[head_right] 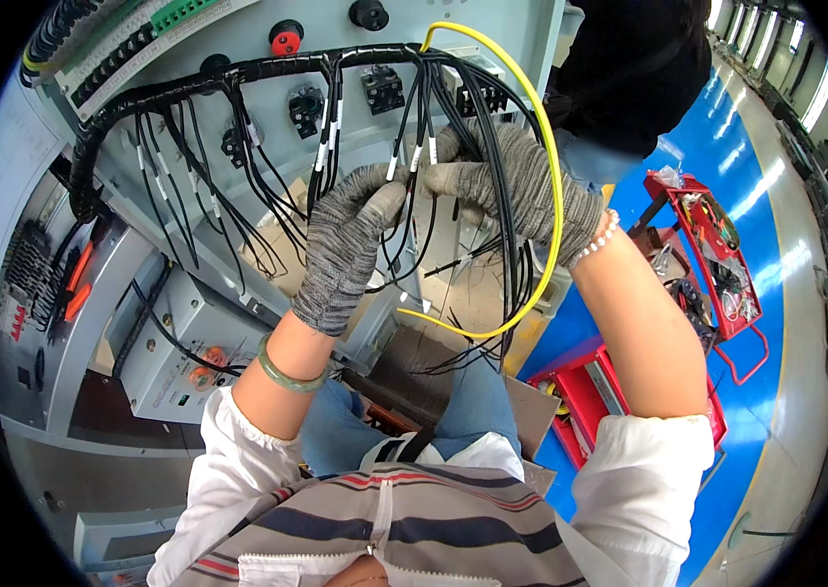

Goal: The person organizes a bundle of black and yellow wires inside an open electrical cabinet. They repeatedly gather, separate, and align the wires with gloved hands, occasionally glancing at a schematic attached to the cabinet door.

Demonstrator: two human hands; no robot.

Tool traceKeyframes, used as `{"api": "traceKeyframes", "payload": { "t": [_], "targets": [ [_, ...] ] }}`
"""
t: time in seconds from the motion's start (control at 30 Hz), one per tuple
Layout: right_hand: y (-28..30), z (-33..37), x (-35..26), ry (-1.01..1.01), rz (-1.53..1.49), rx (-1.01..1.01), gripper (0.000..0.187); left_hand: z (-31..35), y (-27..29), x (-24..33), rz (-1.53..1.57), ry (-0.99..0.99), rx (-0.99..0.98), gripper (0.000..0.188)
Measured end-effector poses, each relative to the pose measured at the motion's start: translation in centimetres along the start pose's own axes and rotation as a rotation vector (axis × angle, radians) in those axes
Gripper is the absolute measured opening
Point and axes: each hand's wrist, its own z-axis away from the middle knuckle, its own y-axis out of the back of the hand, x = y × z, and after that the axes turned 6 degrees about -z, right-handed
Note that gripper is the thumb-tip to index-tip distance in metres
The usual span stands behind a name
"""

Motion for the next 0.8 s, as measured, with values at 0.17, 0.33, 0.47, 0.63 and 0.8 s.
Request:
{"api": "traceKeyframes", "payload": {
  "t": [0.17, 0.33, 0.47, 0.63, 0.8],
  "targets": [
    [0.0, -0.1, 0.2, 0.014, -0.027, -0.009, 0.026, 0.3, -1.2, 0.4, 0.18, -0.065, 0.129, 0.02],
    [0.3, -0.1, 0.0, 0.021, -0.04, -0.055, 0.026, -0.2, -0.7, -0.2, 0.022, -0.024, 0.108, 0.018],
    [0.1, -0.2, 0.3, 0.028, -0.013, -0.011, 0.026, 0.0, -0.6, 0.0, 0.007, 0.027, 0.099, 0.033],
    [-0.4, 0.0, -0.1, 0.018, -0.009, 0.009, 0.027, 0.4, -0.5, -0.1, 0.036, 0.046, 0.112, 0.033],
    [0.0, 0.1, -0.1, 0.009, 0.02, 0.005, 0.026, 0.5, -0.4, 0.4, 0.037, 0.027, 0.059, 0.031]
  ]
}}
